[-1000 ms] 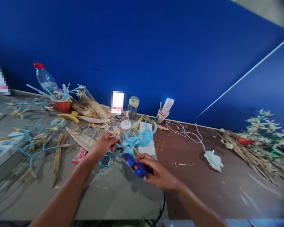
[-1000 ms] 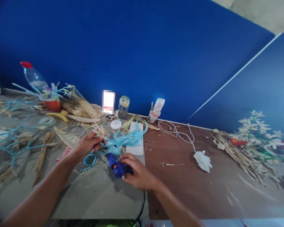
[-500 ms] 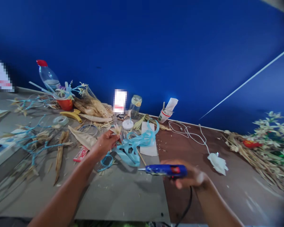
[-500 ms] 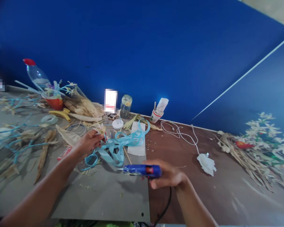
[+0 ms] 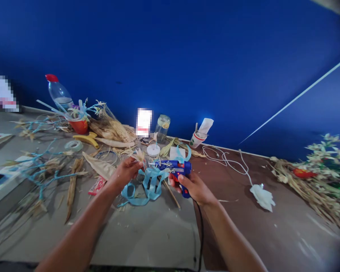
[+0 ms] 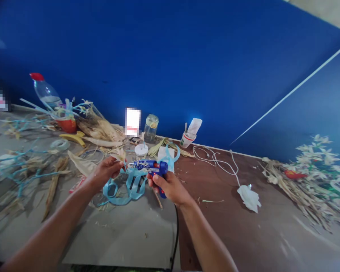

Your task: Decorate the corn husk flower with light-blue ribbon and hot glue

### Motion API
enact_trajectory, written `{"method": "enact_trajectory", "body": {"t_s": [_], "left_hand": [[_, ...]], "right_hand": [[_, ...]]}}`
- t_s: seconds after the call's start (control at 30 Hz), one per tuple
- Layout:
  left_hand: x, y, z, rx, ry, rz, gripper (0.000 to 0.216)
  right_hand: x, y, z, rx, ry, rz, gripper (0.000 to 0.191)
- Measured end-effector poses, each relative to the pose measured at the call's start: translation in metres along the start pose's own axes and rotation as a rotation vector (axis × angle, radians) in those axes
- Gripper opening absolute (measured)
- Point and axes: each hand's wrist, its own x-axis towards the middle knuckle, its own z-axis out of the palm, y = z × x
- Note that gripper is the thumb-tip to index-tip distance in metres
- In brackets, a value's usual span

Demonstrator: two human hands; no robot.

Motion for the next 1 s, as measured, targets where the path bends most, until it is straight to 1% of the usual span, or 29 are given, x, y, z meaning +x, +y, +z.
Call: {"method": "enact_trajectory", "body": {"t_s": [0.07,0.13,0.33,0.47,0.6,0.73,0.83,1.0], "left_hand": [[0.002,-0.004,-0.002,-0.015,-0.004,-0.019,0.03],[0.003,-0.007,-0.003,-0.025,-0.014,-0.032,0.031],[0.003,-0.007,-0.001,-0.018,-0.011,-0.081,0.033],[0.002,-0.006,-0.001,-0.031,-0.014,-0.103,0.032],[0.003,-0.008,-0.001,-0.07,-0.016,-0.09,0.032],[0.004,-0.007,-0.002,-0.062,-0.002,-0.09,0.032],[0.002,-0.002,-0.001,-0.032,0.008,-0.094,0.031],[-0.001,0.004,0.001,-0.001,0.006,-0.069,0.029]], "right_hand": [[0.005,0.009,0.008,0.027,0.021,0.008,0.047],[0.006,0.015,0.01,0.03,0.019,0.023,0.05],[0.007,0.02,0.009,-0.04,0.03,0.029,0.051],[0.007,0.022,0.009,-0.112,0.006,0.003,0.048],[0.006,0.025,0.009,-0.201,0.02,-0.029,0.049],[0.004,0.027,0.009,-0.282,0.034,-0.051,0.047],[0.003,0.025,0.009,-0.278,0.014,-0.066,0.048],[0.004,0.025,0.01,-0.264,0.02,-0.093,0.048]]}}
